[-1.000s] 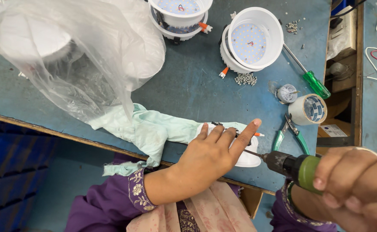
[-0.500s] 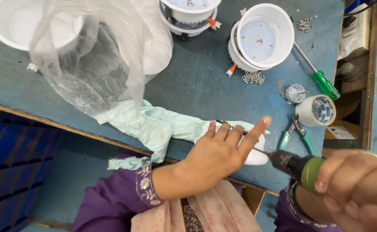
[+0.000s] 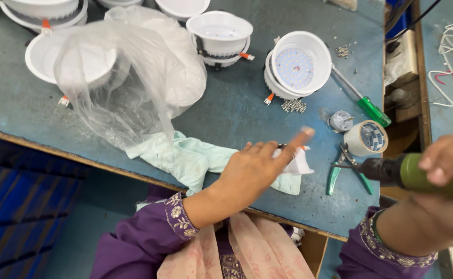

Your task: The person assembles LED light fixtures by wiping the interior, placing a cover, and securing it with screws using a screwdriver. The person handles multiple units sequentially, stacking completed fixtures on the table.

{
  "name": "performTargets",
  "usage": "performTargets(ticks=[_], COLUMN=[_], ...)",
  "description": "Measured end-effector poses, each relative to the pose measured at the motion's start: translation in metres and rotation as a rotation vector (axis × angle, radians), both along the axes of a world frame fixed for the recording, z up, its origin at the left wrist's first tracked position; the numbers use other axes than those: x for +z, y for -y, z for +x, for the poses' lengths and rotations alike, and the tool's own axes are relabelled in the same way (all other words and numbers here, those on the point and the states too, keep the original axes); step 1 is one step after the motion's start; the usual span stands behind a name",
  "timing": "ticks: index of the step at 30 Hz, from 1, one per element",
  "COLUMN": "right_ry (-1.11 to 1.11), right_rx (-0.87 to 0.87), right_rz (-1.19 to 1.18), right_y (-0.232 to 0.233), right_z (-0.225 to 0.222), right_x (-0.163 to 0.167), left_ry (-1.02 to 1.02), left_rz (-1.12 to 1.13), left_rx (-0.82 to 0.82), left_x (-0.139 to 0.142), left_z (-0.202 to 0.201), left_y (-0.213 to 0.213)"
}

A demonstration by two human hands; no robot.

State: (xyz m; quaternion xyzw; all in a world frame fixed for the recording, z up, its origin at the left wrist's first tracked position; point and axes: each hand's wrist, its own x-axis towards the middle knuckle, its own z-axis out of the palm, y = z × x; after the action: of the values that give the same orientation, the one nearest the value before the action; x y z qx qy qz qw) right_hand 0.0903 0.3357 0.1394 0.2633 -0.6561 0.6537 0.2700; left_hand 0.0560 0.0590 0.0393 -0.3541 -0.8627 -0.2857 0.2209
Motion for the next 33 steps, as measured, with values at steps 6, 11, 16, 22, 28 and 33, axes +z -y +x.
performTargets(ticks=[6,11,16,22,28,33], right_ry=[-0.133,0.004,0.615,0.63,0.617,0.591], right_rx=[-0.612,-0.57,-0.364,-0.271,-0.198,-0.215], right_rz=[0.236,0.311,0.083,0.033,0.165,0.255], right_y=[-0.001,0.066,0.082,0.064,0.076,0.083], right_z=[-0.005,0.013,-0.001,-0.016,-0.018,-0.018], right_x=[-0.032,-0.122,-0.179,-0.164,-0.145,-0.145], left_ry=[0.321,0.803,0.966,0.875,0.832,0.915], left_rz=[0.202,0.662,1.167,1.053,0.71,0.868], left_rx=[-0.023,-0.073,-0.25,-0.281,-0.151,-0.176], left_x=[-0.01,-0.039,-0.067,-0.064,-0.04,-0.047], left_z=[-0.042,-0.068,-0.048,-0.04,-0.05,-0.05], left_y=[0.019,0.029,0.006,0.025,0.037,0.032])
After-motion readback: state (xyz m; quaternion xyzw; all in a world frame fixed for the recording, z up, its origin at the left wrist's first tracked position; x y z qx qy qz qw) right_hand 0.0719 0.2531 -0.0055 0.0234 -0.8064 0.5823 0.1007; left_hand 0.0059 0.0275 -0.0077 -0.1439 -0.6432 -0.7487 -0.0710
